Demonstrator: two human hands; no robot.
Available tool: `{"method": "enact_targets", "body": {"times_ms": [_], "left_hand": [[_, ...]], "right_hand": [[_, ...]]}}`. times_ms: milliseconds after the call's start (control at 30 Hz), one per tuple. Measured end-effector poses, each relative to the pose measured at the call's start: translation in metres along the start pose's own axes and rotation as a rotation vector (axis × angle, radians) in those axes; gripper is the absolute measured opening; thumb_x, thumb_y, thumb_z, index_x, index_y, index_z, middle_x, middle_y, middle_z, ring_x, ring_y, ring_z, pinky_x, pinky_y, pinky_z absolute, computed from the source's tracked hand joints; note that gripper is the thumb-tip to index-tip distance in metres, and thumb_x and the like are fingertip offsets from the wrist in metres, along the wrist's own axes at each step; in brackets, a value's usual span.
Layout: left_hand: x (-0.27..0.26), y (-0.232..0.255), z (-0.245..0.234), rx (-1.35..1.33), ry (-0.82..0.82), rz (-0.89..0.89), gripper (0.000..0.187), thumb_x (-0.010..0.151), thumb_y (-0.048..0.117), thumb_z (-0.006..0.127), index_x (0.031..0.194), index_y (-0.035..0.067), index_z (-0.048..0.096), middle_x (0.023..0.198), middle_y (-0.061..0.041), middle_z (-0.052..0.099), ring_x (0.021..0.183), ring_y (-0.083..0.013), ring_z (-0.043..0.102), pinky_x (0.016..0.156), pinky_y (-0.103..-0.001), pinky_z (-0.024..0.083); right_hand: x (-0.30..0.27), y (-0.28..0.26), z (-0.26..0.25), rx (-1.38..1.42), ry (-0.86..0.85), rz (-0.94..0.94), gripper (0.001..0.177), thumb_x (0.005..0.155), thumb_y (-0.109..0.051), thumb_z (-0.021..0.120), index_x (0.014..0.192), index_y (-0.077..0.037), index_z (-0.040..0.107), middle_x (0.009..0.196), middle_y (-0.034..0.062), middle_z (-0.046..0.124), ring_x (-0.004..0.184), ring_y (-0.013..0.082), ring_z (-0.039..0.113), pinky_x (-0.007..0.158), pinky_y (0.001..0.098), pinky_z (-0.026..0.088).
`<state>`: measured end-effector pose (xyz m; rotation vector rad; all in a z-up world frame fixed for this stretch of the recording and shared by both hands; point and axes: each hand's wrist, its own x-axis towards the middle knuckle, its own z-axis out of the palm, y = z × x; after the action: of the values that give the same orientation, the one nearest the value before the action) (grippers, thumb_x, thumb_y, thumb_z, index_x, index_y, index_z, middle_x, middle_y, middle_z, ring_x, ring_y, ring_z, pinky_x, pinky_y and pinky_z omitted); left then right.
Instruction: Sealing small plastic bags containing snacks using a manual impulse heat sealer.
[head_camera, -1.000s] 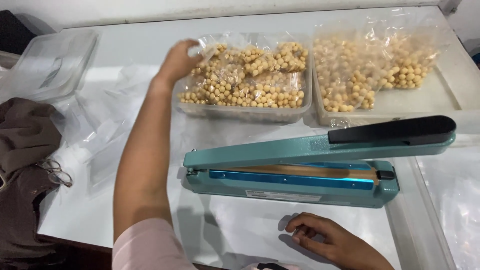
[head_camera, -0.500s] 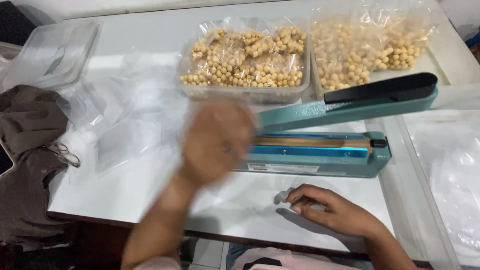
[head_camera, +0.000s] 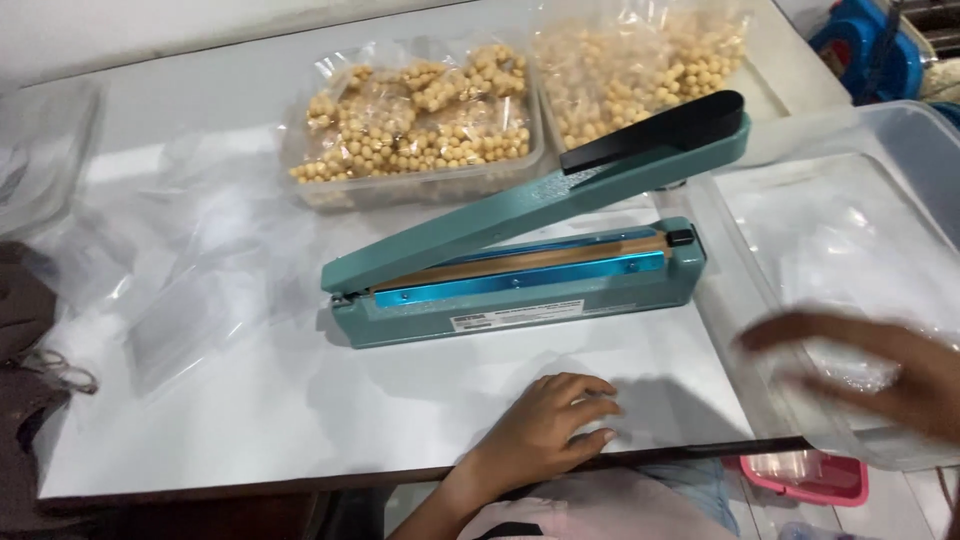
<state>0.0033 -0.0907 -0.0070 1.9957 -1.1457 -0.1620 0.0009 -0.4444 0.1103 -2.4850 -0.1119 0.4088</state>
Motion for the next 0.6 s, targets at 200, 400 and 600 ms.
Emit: {"method": "enact_targets", "body": {"times_ms": [200,400,600], "left_hand": [[0.002,-0.006,0.006,0.073,0.055,0.08,0.038,0.104,0.035,0.055,0.127,0.006,0.063,0.138,-0.016,0.059,0.126,-0.0355,0.056,0.104,-0.05,0.039],[0.004,-0.004,-0.003,-0.081,-0.046,-0.002,0.041,0.108,0.036,0.05,0.133,0.005,0.06,0.141,-0.018,0.054,0.126,-0.037,0.053,0.106,-0.051,0.036],[-0.002,-0.093,0.065,-0.052,-0.073,0.09,0.028,0.111,0.022,0.054,0.135,0.012,0.063,0.141,-0.014,0.058,0.129,-0.0323,0.057,0.101,-0.051,0.043]], "right_hand": [[0.079,-0.013,-0.071,0.114,0.344,-0.148,0.022,0.097,-0.004,0.06,0.113,0.009,0.068,0.109,0.0226,0.076,0.101,0.0323,0.076,0.096,0.0452,0.063],[0.178,-0.029,-0.109,-0.01,0.388,-0.007,0.035,0.105,-0.024,0.059,0.134,-0.003,0.061,0.125,0.017,0.068,0.108,0.0311,0.07,0.087,0.0482,0.054],[0.292,0.017,-0.132,0.082,0.489,0.104,0.035,0.104,-0.033,0.061,0.131,-0.01,0.06,0.126,0.0161,0.065,0.107,0.0327,0.062,0.079,0.0502,0.051]]}}
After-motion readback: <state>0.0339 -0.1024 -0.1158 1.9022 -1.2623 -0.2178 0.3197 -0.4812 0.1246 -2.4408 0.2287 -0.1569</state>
